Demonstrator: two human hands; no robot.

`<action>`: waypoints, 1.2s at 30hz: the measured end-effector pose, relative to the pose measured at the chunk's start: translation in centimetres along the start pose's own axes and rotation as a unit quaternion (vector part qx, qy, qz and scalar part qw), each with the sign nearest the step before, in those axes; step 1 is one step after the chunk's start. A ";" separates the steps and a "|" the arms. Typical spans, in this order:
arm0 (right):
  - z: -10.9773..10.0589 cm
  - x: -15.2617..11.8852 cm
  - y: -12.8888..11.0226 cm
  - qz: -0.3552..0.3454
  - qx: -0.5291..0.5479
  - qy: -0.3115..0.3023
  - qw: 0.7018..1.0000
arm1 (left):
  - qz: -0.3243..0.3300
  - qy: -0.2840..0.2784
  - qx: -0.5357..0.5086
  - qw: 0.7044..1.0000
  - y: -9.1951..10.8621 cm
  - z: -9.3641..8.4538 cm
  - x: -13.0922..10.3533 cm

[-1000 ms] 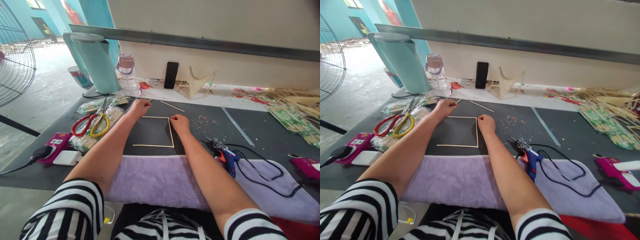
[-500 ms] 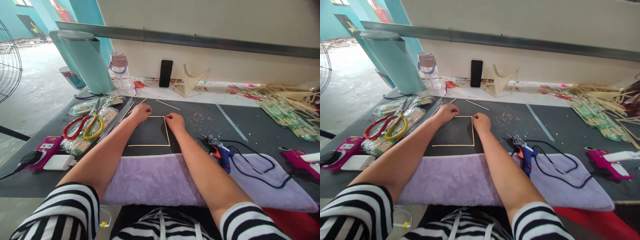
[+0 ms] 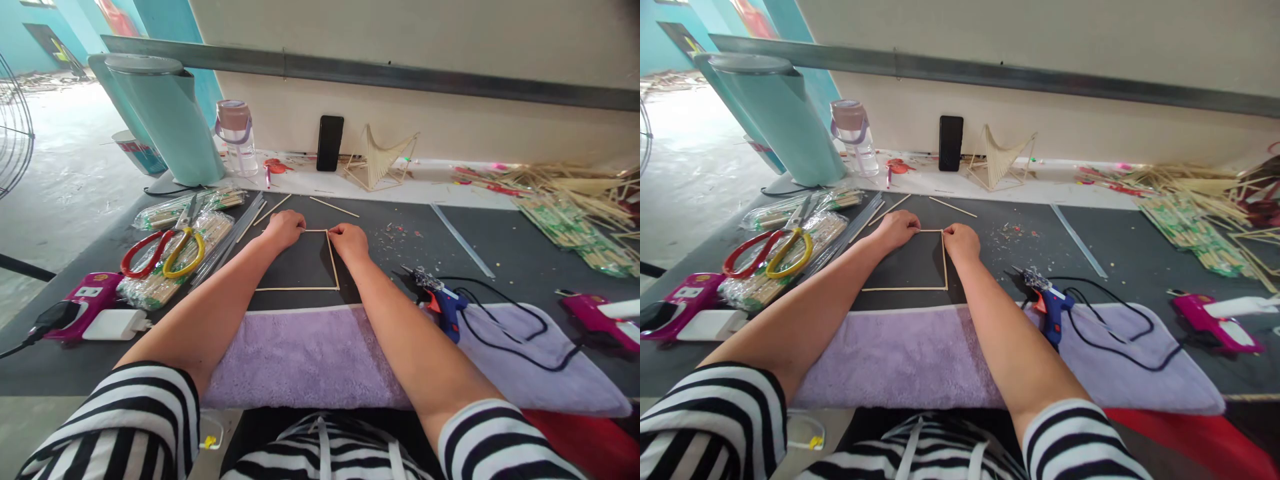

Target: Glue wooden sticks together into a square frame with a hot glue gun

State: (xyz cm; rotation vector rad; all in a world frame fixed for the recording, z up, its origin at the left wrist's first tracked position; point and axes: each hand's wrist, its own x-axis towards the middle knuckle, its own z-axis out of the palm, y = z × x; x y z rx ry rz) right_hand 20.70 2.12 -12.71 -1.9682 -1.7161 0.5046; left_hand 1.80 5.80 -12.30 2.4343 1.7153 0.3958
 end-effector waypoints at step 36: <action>0.2 0.2 0.1 -0.008 -0.013 0.003 1.000 | 0.011 -0.046 0.078 0.996 1.6 -0.3 0.5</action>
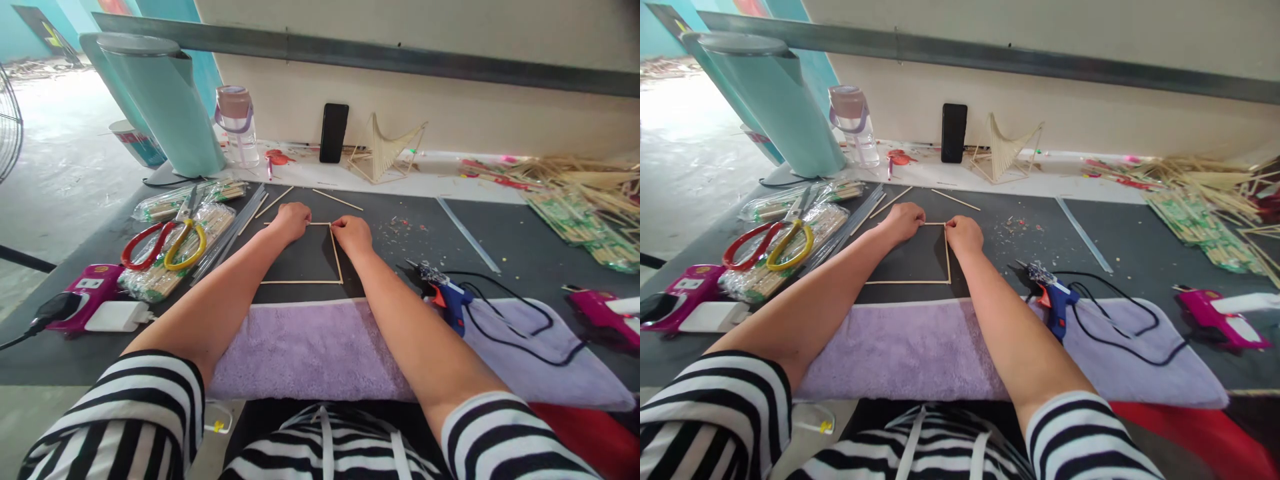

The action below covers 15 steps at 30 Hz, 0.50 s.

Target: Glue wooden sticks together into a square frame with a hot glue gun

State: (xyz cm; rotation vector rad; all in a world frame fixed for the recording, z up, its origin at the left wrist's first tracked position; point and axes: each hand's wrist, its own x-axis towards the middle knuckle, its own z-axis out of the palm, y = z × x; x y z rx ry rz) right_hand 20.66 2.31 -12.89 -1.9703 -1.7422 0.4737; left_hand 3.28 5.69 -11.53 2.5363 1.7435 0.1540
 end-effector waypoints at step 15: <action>0.0 0.0 0.0 0.005 -0.003 0.001 1.000 | 0.003 0.007 -0.001 1.000 0.1 0.0 -0.2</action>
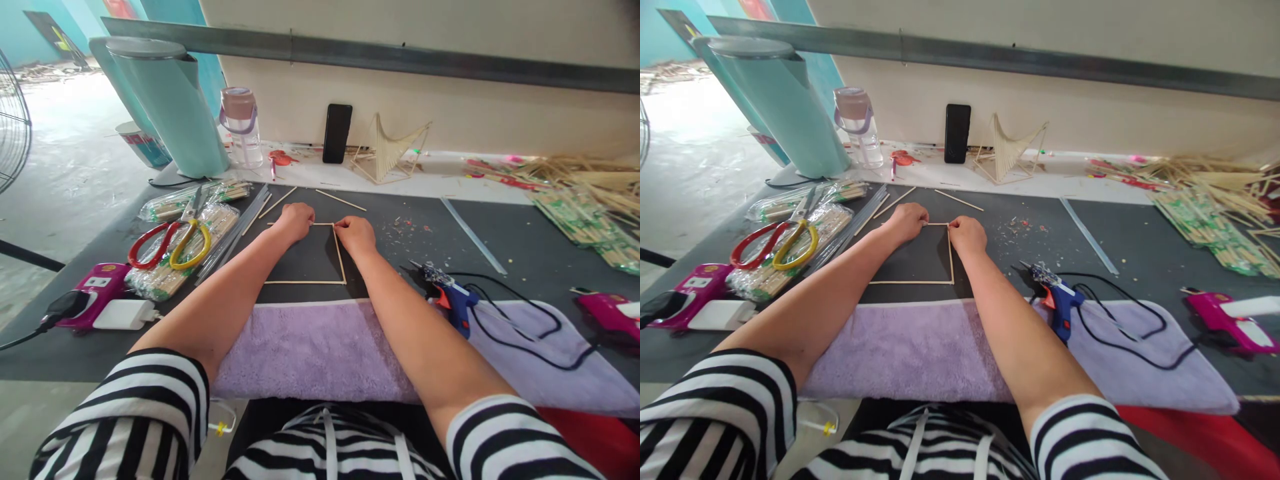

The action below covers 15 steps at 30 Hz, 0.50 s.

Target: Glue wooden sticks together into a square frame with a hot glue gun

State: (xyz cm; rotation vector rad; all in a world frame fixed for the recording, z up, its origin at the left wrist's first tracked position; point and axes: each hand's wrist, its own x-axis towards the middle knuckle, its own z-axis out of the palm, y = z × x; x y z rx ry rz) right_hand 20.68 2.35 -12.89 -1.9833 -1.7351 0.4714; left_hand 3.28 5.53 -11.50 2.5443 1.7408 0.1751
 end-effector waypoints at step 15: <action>0.0 0.0 -0.1 0.001 0.006 -0.001 1.000 | -0.002 -0.001 -0.006 1.000 0.1 0.1 0.2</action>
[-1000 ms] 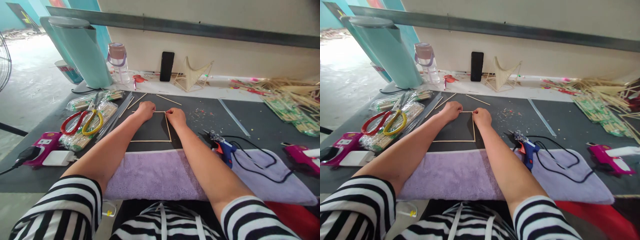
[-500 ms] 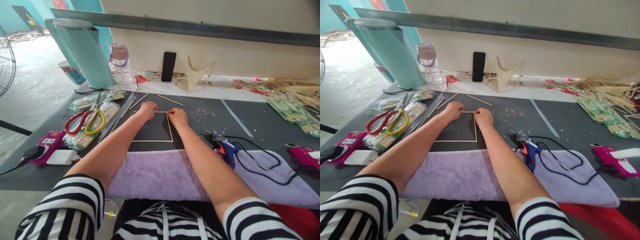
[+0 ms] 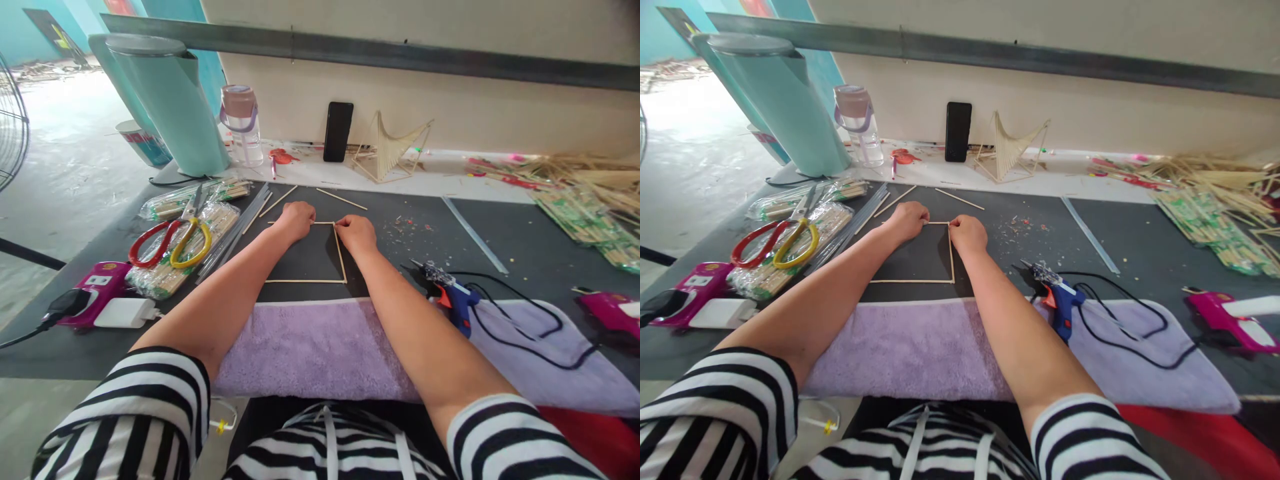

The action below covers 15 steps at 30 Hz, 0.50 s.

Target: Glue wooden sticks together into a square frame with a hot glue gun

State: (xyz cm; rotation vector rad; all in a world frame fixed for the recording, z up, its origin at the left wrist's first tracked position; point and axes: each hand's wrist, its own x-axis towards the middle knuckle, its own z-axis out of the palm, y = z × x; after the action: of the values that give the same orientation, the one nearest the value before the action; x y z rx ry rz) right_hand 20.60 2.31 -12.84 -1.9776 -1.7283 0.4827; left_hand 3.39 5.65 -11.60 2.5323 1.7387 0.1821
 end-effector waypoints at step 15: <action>-0.1 -0.1 -0.2 0.008 0.000 -0.003 1.000 | 0.002 -0.002 0.013 1.000 0.0 -0.1 0.0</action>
State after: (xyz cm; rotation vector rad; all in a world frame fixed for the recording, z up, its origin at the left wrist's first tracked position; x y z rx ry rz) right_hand 20.50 2.19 -12.63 -1.9926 -1.7183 0.4955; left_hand 3.42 5.64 -11.52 2.5514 1.7467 0.1546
